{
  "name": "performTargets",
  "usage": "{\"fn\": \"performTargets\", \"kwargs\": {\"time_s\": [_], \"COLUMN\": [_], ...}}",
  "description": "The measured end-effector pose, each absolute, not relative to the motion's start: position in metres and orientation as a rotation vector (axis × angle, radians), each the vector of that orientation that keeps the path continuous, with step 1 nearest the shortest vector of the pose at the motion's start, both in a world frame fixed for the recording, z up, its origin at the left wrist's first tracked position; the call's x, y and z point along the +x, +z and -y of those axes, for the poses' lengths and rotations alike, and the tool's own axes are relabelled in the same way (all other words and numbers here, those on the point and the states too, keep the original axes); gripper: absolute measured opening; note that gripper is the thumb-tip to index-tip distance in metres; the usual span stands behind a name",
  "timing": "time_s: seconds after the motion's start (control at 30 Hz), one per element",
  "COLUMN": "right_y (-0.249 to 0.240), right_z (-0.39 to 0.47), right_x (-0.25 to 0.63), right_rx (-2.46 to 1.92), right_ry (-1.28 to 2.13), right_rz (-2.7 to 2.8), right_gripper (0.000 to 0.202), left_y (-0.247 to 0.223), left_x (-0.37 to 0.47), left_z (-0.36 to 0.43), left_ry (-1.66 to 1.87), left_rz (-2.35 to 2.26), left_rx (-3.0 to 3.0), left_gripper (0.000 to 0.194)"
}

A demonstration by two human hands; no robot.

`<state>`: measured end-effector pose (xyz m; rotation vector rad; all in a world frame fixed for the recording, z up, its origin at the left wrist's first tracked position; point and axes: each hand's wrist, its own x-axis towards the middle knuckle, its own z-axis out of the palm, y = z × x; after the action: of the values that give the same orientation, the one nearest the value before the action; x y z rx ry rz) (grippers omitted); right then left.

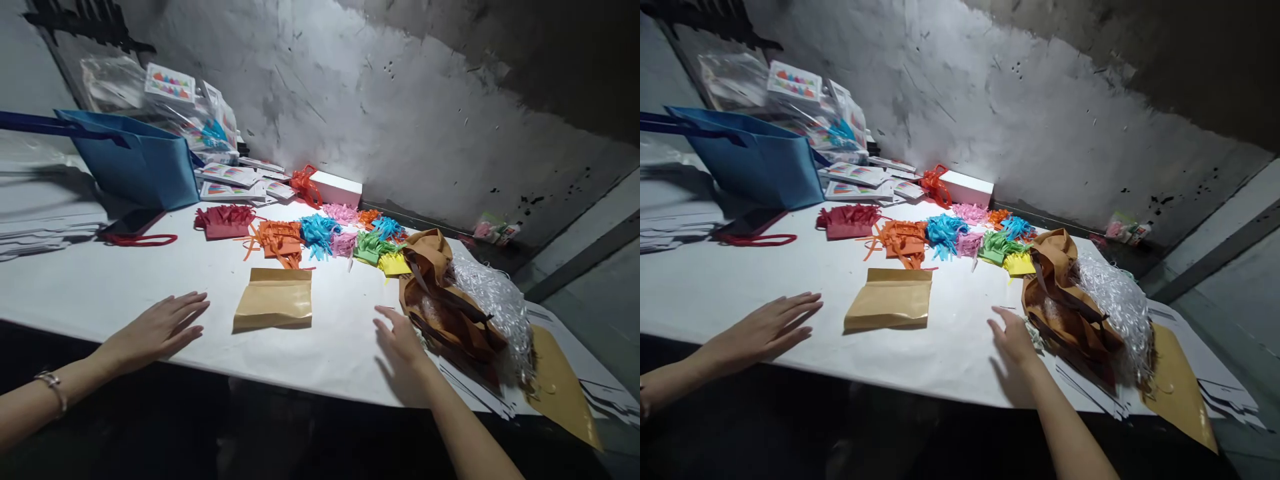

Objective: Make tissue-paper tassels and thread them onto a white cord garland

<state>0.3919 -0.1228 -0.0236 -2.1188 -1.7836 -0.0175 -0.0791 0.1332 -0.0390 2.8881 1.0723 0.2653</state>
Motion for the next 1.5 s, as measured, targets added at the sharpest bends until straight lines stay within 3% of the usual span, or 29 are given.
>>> {"fn": "performTargets", "kwargs": {"time_s": [0.1,0.23,0.47,0.57,0.67,0.77,0.83,0.9,0.97,1.03,1.1,1.27,1.4,1.5], "right_y": [-0.011,0.0,0.043,0.08,0.121,0.155,0.166,0.162,0.142,0.109,0.072,0.008,-0.005,-0.008], "right_z": [0.059,-0.01,-0.032,-0.004,0.034,0.067,0.082,0.093,0.104,0.117,0.129,0.145,0.15,0.154], "right_x": [0.423,0.454,0.475,0.468,0.438,0.389,0.355,0.327,0.307,0.291,0.273,0.235,0.232,0.238], "right_rx": [-2.287,-2.475,-2.473,-2.336,-2.17,-1.918,-1.74,-1.647,-1.631,-1.612,-1.612,-1.758,-1.697,-1.681], "right_ry": [-0.185,-0.32,-0.376,-0.38,-0.289,-0.009,0.272,0.342,0.076,-0.282,-0.401,-0.333,-0.151,0.104], "right_rz": [1.591,1.394,1.43,1.577,1.774,2.065,2.247,2.279,2.08,1.748,1.578,1.643,1.459,1.176], "right_gripper": [0.035,0.038,0.031,0.023,0.022,0.024,0.024,0.022,0.02,0.017,0.013,0.024,0.026,0.016], "left_y": [-0.046,-0.068,-0.084,-0.054,0.004,0.063,0.083,0.083,0.066,0.042,0.02,-0.003,-0.007,-0.011], "left_x": [-0.085,-0.096,-0.11,-0.093,-0.046,0.025,0.074,0.115,0.142,0.153,0.152,0.136,0.128,0.124], "left_z": [-0.14,-0.153,-0.162,-0.144,-0.107,-0.059,-0.029,-0.006,0.008,0.018,0.027,0.054,0.064,0.066], "left_ry": [0.311,0.646,0.705,0.865,0.992,1.214,1.019,0.747,0.517,0.452,0.497,0.372,0.378,0.355], "left_rz": [-1.062,-1.026,-0.988,-1.132,-1.083,-0.538,-0.286,-0.228,-0.252,-0.297,-0.342,-0.322,-0.225,-0.212], "left_rx": [2.831,2.75,2.631,2.481,2.398,2.286,2.154,2.003,1.767,1.408,1.081,0.669,0.648,0.741], "left_gripper": [0.057,0.047,0.049,0.057,0.059,0.053,0.069,0.051,0.031,0.034,0.039,0.054,0.058,0.062]}}
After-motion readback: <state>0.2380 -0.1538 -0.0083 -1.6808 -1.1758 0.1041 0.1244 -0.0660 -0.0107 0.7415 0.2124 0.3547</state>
